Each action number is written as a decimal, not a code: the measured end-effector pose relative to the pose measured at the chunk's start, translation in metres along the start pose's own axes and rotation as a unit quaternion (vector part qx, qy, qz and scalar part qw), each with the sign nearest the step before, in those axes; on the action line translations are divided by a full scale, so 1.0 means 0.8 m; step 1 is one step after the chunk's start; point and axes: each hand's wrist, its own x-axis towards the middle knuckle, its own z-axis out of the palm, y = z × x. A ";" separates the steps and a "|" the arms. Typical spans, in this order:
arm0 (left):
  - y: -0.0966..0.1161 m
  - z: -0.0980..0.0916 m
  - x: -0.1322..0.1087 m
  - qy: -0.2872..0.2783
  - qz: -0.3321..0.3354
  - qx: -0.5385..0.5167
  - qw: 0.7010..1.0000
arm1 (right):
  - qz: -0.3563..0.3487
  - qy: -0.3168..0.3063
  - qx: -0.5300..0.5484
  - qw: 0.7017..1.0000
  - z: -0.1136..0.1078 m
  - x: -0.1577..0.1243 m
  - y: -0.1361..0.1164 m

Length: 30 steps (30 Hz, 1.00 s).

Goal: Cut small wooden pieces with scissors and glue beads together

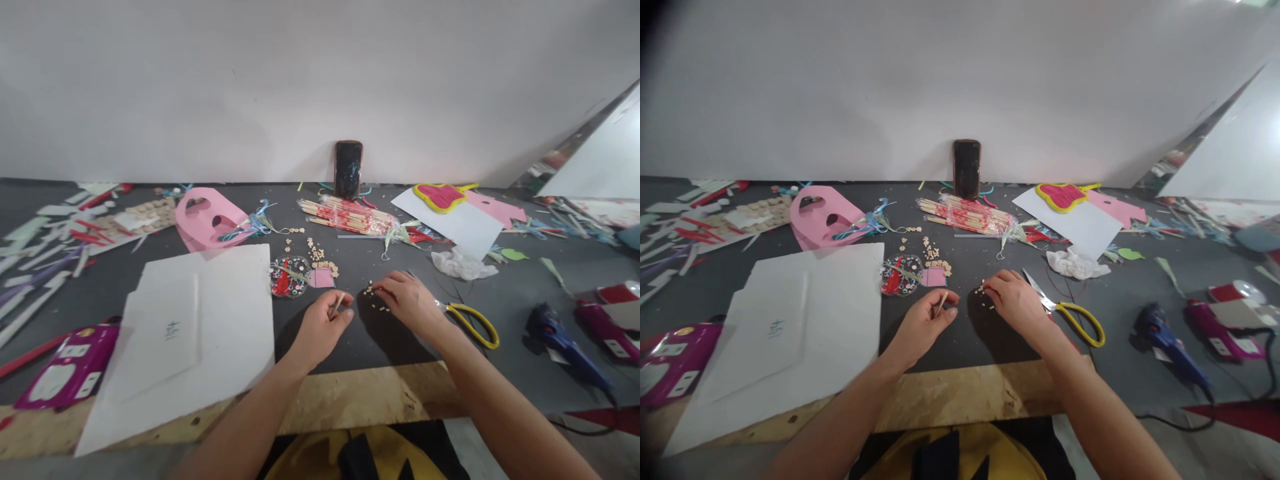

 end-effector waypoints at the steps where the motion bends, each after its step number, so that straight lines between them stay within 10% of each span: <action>1: 0.000 -0.001 0.000 0.001 0.000 0.002 1.000 | -0.006 -0.004 -0.012 1.000 0.001 0.005 -0.001; 30: -0.002 0.000 0.001 -0.009 -0.005 0.006 1.000 | -0.035 -0.059 -0.157 0.985 0.000 0.011 0.011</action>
